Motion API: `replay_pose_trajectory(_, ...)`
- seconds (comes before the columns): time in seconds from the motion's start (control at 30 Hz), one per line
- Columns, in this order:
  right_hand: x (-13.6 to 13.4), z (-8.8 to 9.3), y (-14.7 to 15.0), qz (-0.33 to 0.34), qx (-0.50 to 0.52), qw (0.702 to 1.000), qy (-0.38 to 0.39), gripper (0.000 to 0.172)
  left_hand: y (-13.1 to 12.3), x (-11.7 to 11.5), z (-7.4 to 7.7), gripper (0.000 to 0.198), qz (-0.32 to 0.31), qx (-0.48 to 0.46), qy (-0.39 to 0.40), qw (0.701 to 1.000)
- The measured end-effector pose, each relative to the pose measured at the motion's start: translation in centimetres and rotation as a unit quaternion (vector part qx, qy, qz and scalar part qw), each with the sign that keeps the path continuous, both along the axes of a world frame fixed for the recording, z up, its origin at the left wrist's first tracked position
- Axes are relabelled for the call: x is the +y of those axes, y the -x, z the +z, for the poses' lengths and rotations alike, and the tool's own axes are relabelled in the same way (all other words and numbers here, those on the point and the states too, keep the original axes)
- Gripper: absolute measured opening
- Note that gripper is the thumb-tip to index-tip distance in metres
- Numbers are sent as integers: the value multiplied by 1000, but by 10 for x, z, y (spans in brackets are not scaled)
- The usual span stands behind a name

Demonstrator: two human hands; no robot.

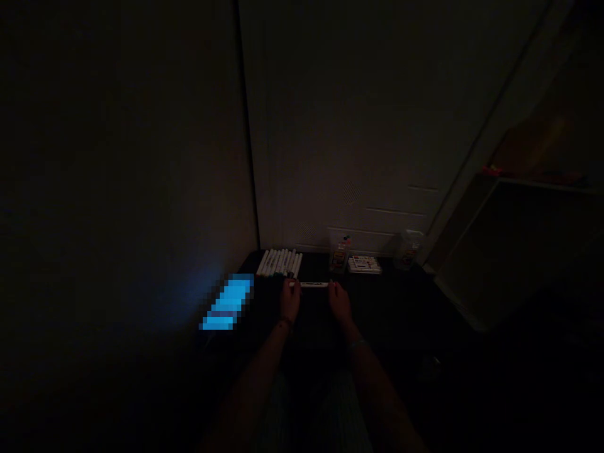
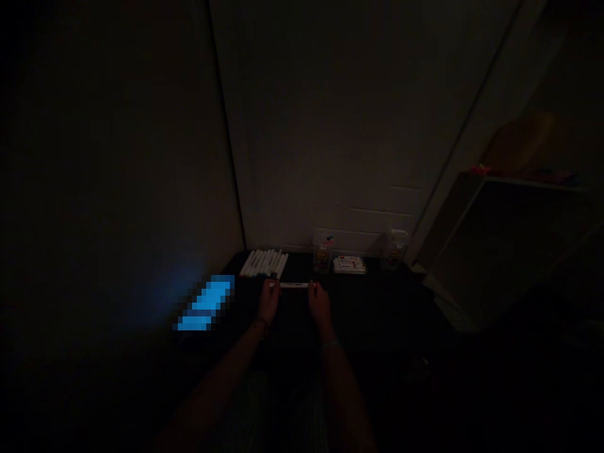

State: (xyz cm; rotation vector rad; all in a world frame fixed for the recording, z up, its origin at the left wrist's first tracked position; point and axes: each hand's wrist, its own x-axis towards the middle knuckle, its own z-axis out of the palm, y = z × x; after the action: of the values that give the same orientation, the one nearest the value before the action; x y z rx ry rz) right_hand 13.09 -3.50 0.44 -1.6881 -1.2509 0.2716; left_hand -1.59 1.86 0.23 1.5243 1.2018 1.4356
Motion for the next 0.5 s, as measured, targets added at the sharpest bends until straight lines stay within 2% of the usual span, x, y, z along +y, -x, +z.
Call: replay_pose_trajectory(0.5,-2,3,2,0,5,1000,11,39,-1,-4,6,20,2,-8,21,1000)
